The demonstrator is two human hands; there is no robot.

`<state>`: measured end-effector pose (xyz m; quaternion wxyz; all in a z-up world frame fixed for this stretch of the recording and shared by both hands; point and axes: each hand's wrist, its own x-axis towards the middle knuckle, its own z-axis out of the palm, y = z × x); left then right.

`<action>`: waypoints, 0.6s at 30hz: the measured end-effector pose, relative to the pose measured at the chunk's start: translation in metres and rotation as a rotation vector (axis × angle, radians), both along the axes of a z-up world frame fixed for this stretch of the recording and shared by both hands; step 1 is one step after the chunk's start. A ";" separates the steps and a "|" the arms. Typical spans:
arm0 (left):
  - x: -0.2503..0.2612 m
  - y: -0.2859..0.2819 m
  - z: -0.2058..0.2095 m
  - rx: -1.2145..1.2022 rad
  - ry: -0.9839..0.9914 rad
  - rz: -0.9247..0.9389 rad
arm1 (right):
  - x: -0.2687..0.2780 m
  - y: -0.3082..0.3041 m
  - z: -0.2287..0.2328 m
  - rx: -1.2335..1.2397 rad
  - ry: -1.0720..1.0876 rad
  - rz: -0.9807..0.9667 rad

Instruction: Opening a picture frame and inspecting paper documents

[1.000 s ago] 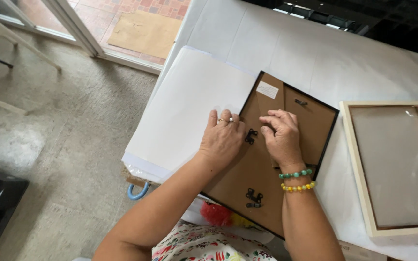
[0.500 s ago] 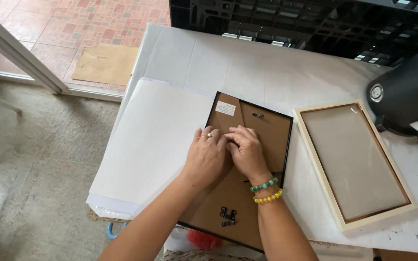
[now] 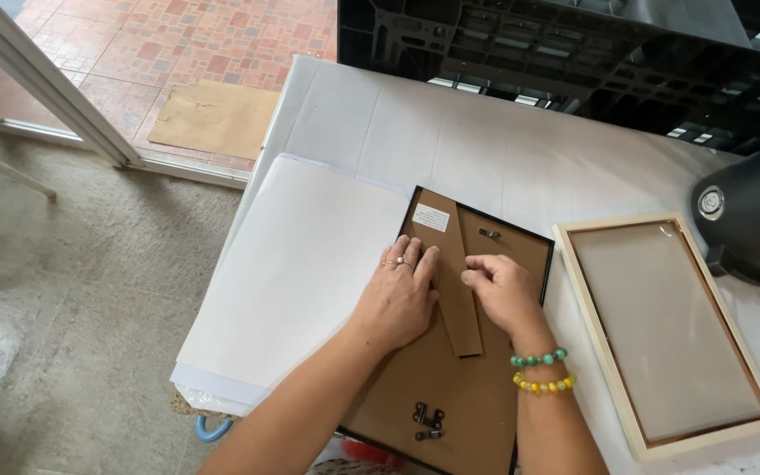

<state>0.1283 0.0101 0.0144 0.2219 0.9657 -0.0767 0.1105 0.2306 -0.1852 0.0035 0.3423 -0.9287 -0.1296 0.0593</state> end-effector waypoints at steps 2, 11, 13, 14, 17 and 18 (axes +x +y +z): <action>0.002 0.004 0.005 -0.040 0.012 -0.011 | -0.003 0.006 -0.001 0.032 0.027 -0.018; 0.010 0.004 0.000 -0.070 0.056 -0.036 | -0.010 -0.001 0.023 0.112 0.015 0.031; 0.013 0.004 -0.002 -0.013 0.070 -0.047 | 0.004 -0.015 0.020 0.123 -0.025 0.036; 0.014 0.005 -0.001 0.003 0.078 -0.051 | 0.016 -0.026 0.011 0.050 -0.176 0.026; 0.013 0.004 -0.003 0.022 0.090 -0.059 | 0.042 -0.046 -0.017 -0.047 -0.389 -0.004; 0.014 0.004 -0.003 0.028 0.085 -0.058 | 0.052 -0.049 -0.025 -0.067 -0.461 -0.019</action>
